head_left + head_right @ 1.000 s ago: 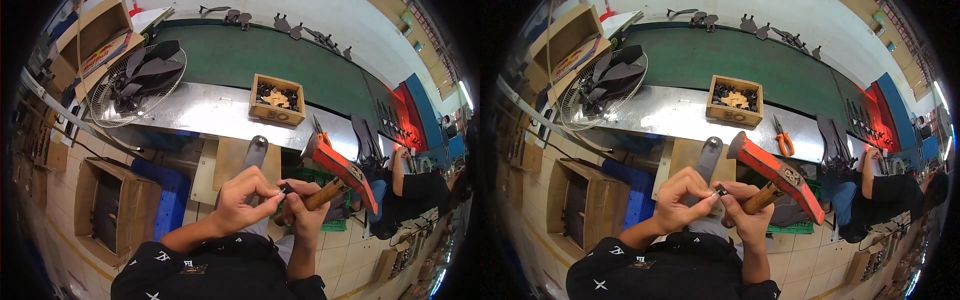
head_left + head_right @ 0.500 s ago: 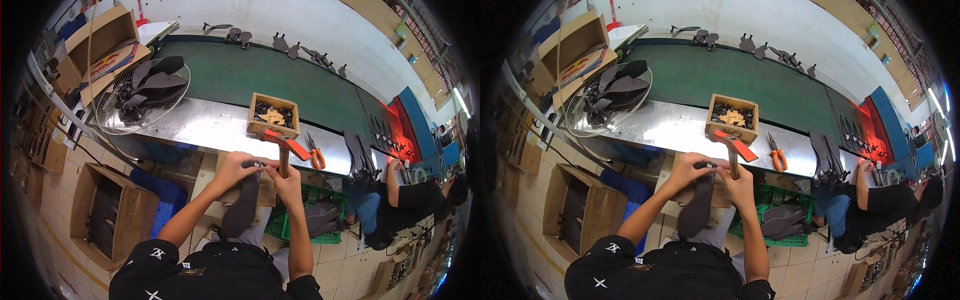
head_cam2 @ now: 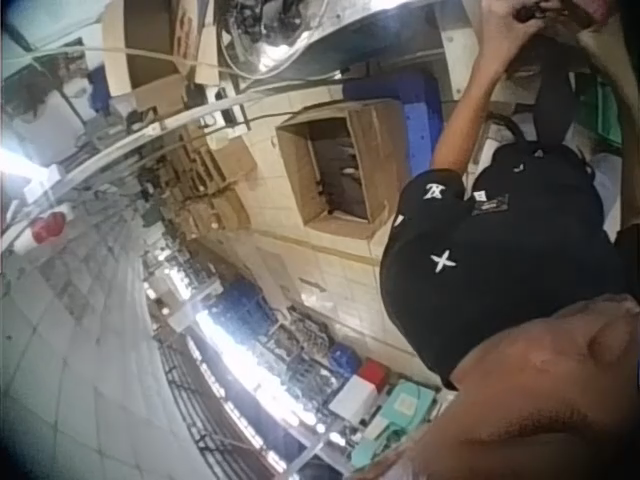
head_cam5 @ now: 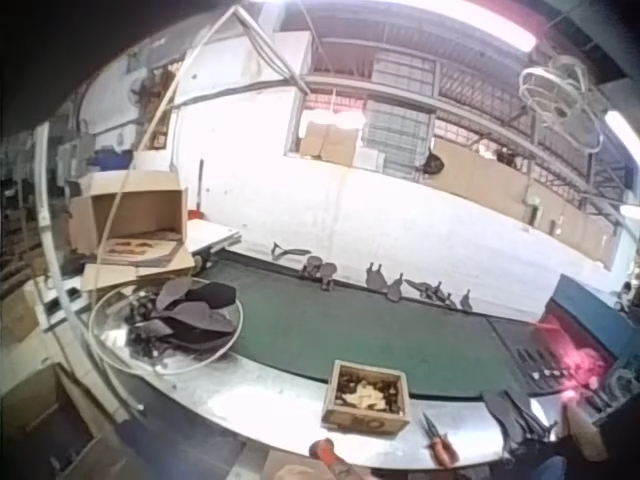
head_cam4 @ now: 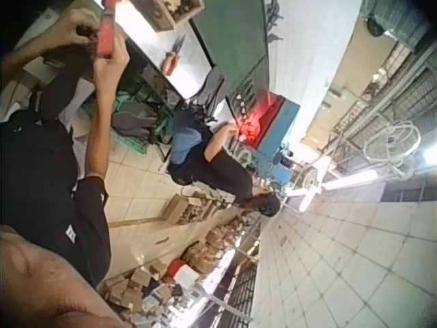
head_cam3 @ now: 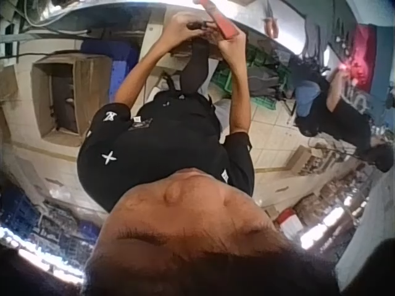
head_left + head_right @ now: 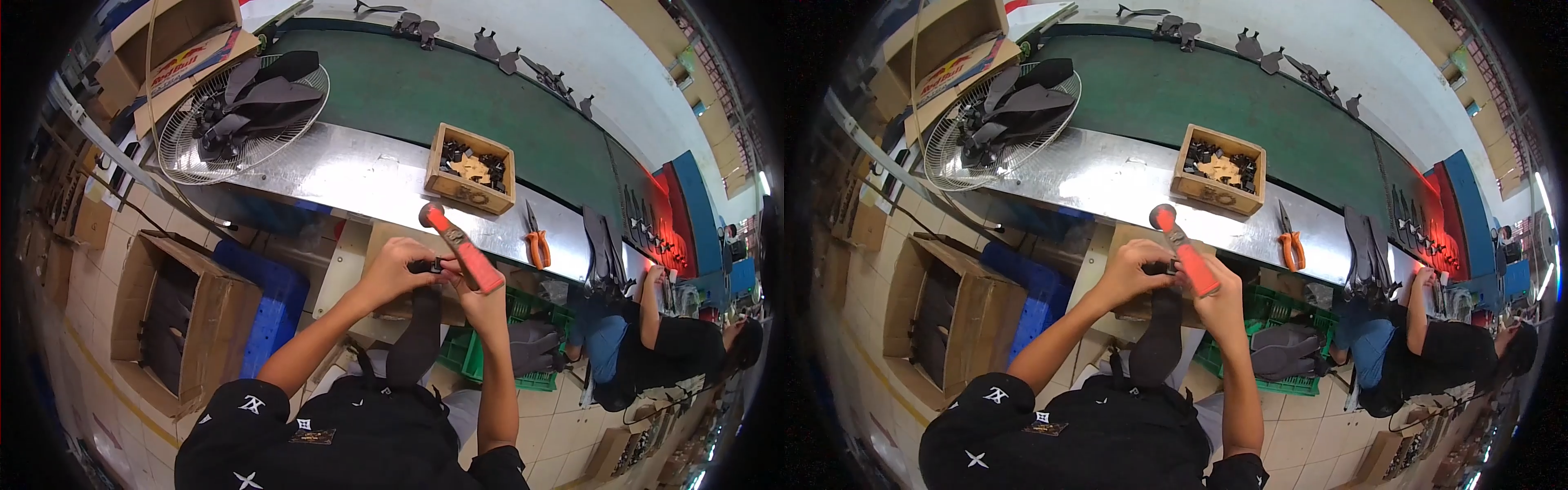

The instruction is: Manually attaching soles and trimming components during shoe assembly.

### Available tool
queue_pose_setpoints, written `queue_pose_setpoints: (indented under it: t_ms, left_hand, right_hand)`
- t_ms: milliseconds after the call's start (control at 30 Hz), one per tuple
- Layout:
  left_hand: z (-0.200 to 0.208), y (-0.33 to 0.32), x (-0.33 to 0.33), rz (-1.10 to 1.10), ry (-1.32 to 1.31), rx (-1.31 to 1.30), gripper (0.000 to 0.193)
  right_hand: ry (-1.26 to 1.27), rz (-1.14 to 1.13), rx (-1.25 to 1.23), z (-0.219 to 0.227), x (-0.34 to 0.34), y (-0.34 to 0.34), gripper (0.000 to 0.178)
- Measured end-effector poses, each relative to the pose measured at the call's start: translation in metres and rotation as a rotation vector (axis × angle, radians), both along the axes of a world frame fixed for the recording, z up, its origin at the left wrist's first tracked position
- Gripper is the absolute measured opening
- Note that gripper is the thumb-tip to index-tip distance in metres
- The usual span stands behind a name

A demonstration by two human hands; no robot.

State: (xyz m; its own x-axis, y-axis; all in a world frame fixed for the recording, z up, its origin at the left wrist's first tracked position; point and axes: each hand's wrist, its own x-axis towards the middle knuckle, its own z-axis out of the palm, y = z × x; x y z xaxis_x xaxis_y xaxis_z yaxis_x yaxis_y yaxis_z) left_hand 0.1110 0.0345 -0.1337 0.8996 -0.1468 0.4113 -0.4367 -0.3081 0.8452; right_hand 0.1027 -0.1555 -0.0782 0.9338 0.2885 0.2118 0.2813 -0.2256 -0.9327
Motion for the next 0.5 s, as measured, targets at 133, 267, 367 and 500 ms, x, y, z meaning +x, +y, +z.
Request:
queue_pose_setpoints:
  t_ms: [133,267,367,500]
  left_hand:
    - [0.006,0.004,-0.005,-0.032,-0.043,-0.027,0.029]
    - [0.018,0.002,-0.008,-0.050,0.100,-0.140,0.027]
    - [0.015,0.003,-0.007,-0.053,0.172,-0.159,0.025]
    - [0.014,0.004,-0.007,-0.051,0.199,-0.087,0.027]
  right_hand:
    - [-0.261,0.030,-0.326,0.021,-0.004,0.001,0.025]
    - [-0.339,-0.033,-0.485,0.032,-0.014,-0.001,0.020]
    - [-0.070,-0.129,-0.256,0.042,-0.043,0.001,0.021]
    - [0.197,-0.166,-0.176,0.063,-0.081,-0.011,0.031]
